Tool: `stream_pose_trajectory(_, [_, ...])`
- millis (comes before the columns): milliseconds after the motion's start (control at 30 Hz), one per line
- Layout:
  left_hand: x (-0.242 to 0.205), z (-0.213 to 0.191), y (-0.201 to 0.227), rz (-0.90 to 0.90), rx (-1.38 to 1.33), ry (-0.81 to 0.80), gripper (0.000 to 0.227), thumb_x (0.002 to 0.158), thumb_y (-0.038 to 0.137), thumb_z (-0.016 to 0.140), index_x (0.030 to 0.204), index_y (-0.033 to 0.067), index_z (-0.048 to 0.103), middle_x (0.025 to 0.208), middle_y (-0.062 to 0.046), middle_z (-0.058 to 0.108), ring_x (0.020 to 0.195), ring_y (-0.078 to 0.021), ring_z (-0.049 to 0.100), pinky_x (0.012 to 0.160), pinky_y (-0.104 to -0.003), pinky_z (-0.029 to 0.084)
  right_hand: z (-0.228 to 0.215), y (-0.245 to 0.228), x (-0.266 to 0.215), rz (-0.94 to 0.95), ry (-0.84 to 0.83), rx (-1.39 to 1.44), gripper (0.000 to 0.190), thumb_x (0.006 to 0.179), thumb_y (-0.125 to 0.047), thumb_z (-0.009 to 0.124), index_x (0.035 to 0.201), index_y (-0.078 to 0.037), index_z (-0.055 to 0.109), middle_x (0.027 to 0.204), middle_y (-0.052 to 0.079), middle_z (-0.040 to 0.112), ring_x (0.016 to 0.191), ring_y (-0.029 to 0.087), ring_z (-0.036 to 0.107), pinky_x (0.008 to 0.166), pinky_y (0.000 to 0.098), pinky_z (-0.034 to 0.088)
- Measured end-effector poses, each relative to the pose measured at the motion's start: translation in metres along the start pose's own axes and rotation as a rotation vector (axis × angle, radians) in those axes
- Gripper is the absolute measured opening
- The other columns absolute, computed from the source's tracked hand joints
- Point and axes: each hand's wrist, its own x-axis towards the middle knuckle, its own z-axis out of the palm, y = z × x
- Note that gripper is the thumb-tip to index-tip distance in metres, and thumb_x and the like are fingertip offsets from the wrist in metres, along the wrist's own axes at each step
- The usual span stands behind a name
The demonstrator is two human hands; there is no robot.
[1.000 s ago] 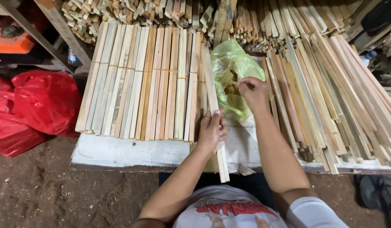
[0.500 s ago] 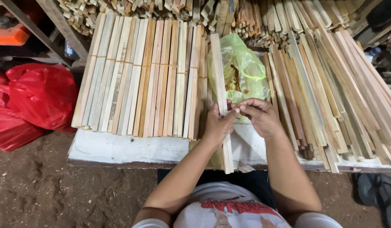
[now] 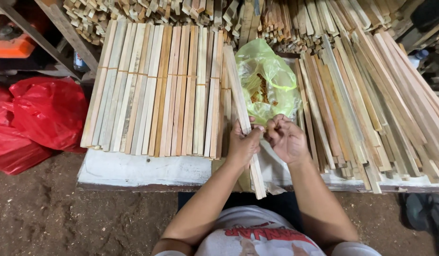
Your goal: Sorting and inspecting thin wooden strips from a pile
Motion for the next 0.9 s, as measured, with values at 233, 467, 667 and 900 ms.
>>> stream_pose_trajectory(233, [0.002, -0.01, -0.004, 0.098, 0.074, -0.019, 0.036, 0.088, 0.002, 0.072, 0.119, 0.0082, 0.056, 0.086, -0.005, 0.065, 0.043, -0.0058, 0.048, 0.031, -0.019, 0.034, 0.032, -0.01, -0.014, -0.404, 0.07, -0.348, 0.024, 0.103, -0.025, 0.058, 0.119, -0.007, 0.054, 0.072, 0.004, 0.052, 0.055, 0.007, 0.048, 0.054, 0.0184, 0.039])
stream_pose_trajectory(467, [-0.003, -0.01, -0.012, 0.09, 0.17, -0.084, 0.039, 0.085, 0.004, 0.078, 0.118, 0.0078, 0.058, 0.084, -0.005, 0.07, 0.047, -0.0065, 0.057, 0.033, -0.019, 0.037, 0.067, -0.017, -0.036, -0.198, 0.089, -0.665, 0.014, 0.094, -0.01, 0.073, 0.101, 0.002, 0.073, 0.085, 0.011, 0.072, 0.079, 0.016, 0.069, 0.079, 0.0293, 0.059])
stream_pose_trajectory(667, [-0.005, -0.01, -0.003, 0.125, 0.182, -0.062, 0.038, 0.084, 0.002, 0.076, 0.117, 0.0076, 0.059, 0.084, -0.006, 0.071, 0.049, -0.0056, 0.056, 0.035, -0.019, 0.037, 0.036, -0.006, -0.026, -0.139, 0.094, -0.292, 0.019, 0.1, -0.021, 0.067, 0.089, -0.006, 0.065, 0.083, 0.008, 0.066, 0.082, 0.017, 0.067, 0.083, 0.0304, 0.053])
stream_pose_trajectory(900, [-0.011, -0.012, -0.006, 0.099, 0.236, -0.118, 0.041, 0.081, 0.004, 0.077, 0.118, 0.0076, 0.06, 0.084, -0.007, 0.072, 0.052, -0.0076, 0.057, 0.039, -0.02, 0.04, 0.032, 0.002, -0.027, -0.195, 0.171, -0.194, 0.019, 0.102, -0.026, 0.066, 0.091, -0.013, 0.059, 0.077, 0.007, 0.064, 0.073, 0.017, 0.068, 0.077, 0.0284, 0.054])
